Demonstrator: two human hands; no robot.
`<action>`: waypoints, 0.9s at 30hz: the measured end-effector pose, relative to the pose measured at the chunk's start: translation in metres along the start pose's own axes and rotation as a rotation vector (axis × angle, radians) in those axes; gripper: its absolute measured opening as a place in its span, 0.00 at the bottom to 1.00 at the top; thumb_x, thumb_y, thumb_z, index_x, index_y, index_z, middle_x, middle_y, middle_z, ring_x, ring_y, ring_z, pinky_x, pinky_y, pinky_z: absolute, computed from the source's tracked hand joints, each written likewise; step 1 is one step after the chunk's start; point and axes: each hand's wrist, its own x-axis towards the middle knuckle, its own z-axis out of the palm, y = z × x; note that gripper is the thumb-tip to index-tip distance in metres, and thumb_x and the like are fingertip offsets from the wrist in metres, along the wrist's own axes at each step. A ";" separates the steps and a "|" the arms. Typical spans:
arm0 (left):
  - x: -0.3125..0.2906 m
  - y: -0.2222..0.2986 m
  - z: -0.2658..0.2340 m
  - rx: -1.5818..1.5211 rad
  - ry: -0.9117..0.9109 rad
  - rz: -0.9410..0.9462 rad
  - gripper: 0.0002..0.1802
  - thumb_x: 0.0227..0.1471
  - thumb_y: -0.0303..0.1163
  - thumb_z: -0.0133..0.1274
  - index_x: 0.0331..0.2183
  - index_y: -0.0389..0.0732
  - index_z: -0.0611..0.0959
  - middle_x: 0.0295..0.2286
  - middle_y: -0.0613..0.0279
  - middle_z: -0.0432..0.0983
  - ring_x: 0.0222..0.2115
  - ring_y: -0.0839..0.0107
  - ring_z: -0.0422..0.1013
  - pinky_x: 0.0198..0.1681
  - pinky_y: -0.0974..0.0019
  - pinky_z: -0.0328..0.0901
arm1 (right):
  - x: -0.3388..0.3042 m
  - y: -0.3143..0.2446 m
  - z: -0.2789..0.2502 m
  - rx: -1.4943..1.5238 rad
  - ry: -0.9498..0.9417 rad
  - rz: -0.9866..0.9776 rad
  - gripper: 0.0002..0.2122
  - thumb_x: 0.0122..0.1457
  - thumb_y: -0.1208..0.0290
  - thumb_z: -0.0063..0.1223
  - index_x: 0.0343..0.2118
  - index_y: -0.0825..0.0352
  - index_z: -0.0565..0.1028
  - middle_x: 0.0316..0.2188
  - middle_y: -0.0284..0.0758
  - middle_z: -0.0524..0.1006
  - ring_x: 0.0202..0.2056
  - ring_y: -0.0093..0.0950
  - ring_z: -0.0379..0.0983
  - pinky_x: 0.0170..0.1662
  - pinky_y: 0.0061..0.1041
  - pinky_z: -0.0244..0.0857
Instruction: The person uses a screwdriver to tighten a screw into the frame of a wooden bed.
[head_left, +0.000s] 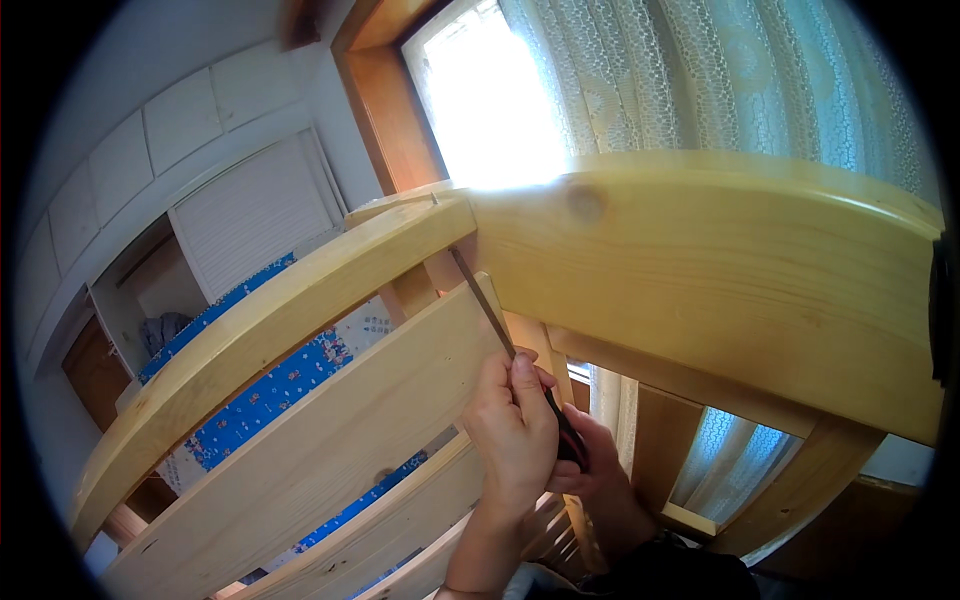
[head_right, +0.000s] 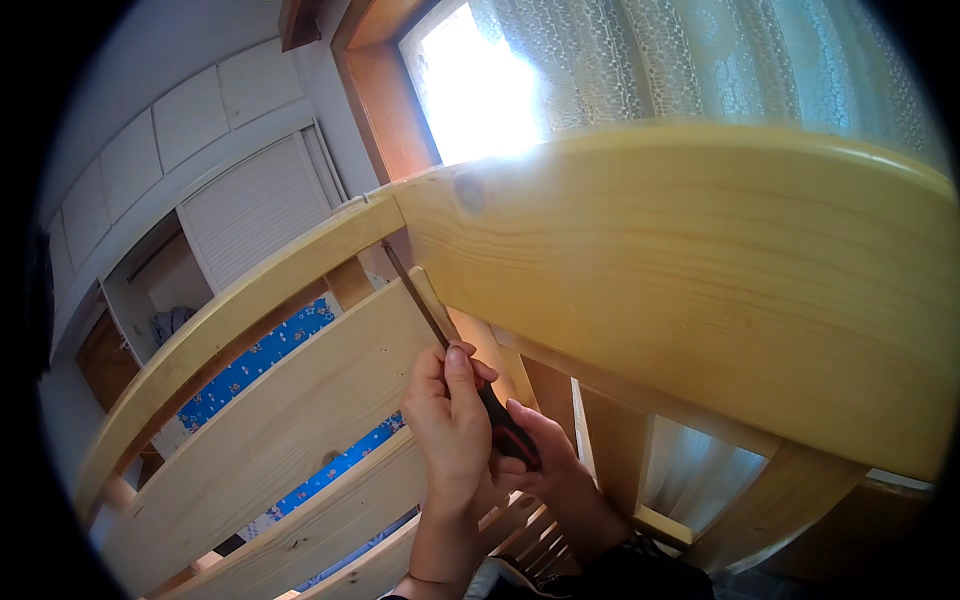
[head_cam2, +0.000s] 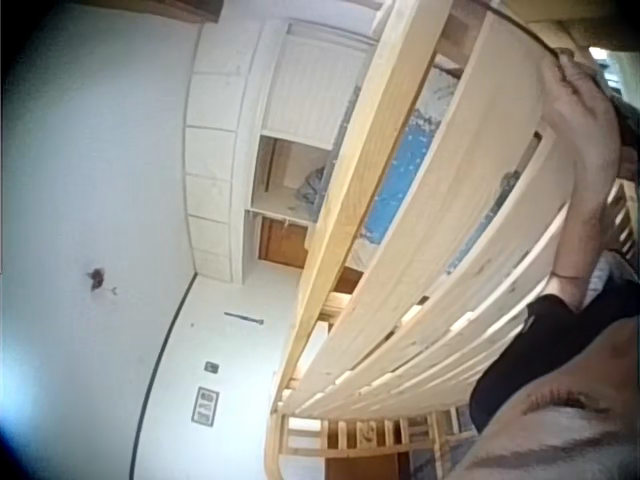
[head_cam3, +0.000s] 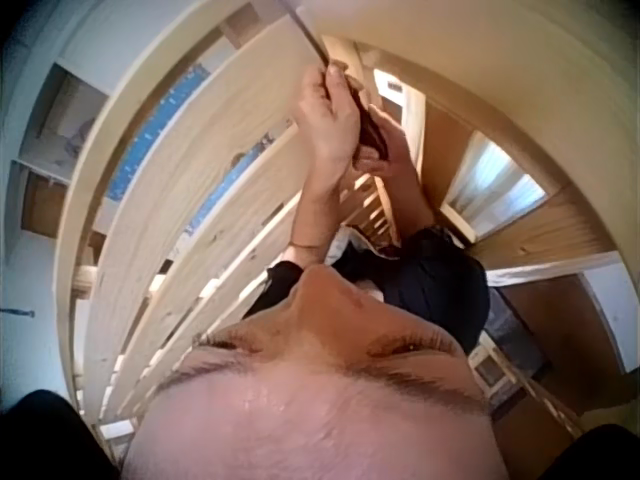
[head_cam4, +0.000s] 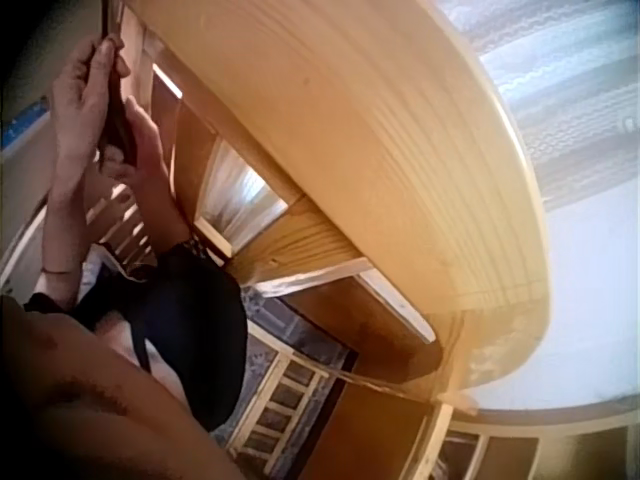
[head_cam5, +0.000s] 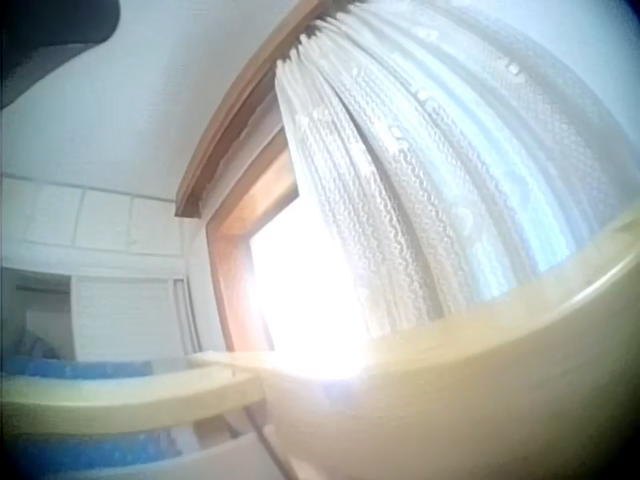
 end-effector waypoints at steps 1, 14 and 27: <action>0.000 0.001 0.001 0.026 -0.014 -0.002 0.12 0.58 0.30 0.41 0.29 0.32 0.74 0.18 0.61 0.73 0.20 0.80 0.67 0.25 0.76 0.62 | 0.002 -0.001 -0.001 0.286 -0.079 0.109 0.22 0.59 0.51 0.40 0.37 0.70 0.68 0.13 0.34 0.65 0.08 0.19 0.54 0.11 0.14 0.46; -0.002 -0.001 0.003 0.069 -0.014 -0.014 0.12 0.57 0.29 0.42 0.36 0.31 0.75 0.19 0.61 0.73 0.21 0.79 0.69 0.23 0.75 0.62 | 0.010 0.012 0.026 -1.099 0.581 -0.650 0.08 0.56 0.73 0.47 0.27 0.73 0.72 0.13 0.26 0.66 0.17 0.13 0.59 0.20 0.15 0.53; 0.009 -0.005 0.012 0.179 0.039 0.058 0.13 0.58 0.29 0.40 0.25 0.34 0.73 0.15 0.61 0.71 0.17 0.77 0.68 0.20 0.73 0.60 | 0.004 -0.010 -0.002 0.036 -0.022 -0.048 0.15 0.61 0.61 0.40 0.35 0.71 0.70 0.13 0.33 0.67 0.10 0.20 0.58 0.12 0.16 0.50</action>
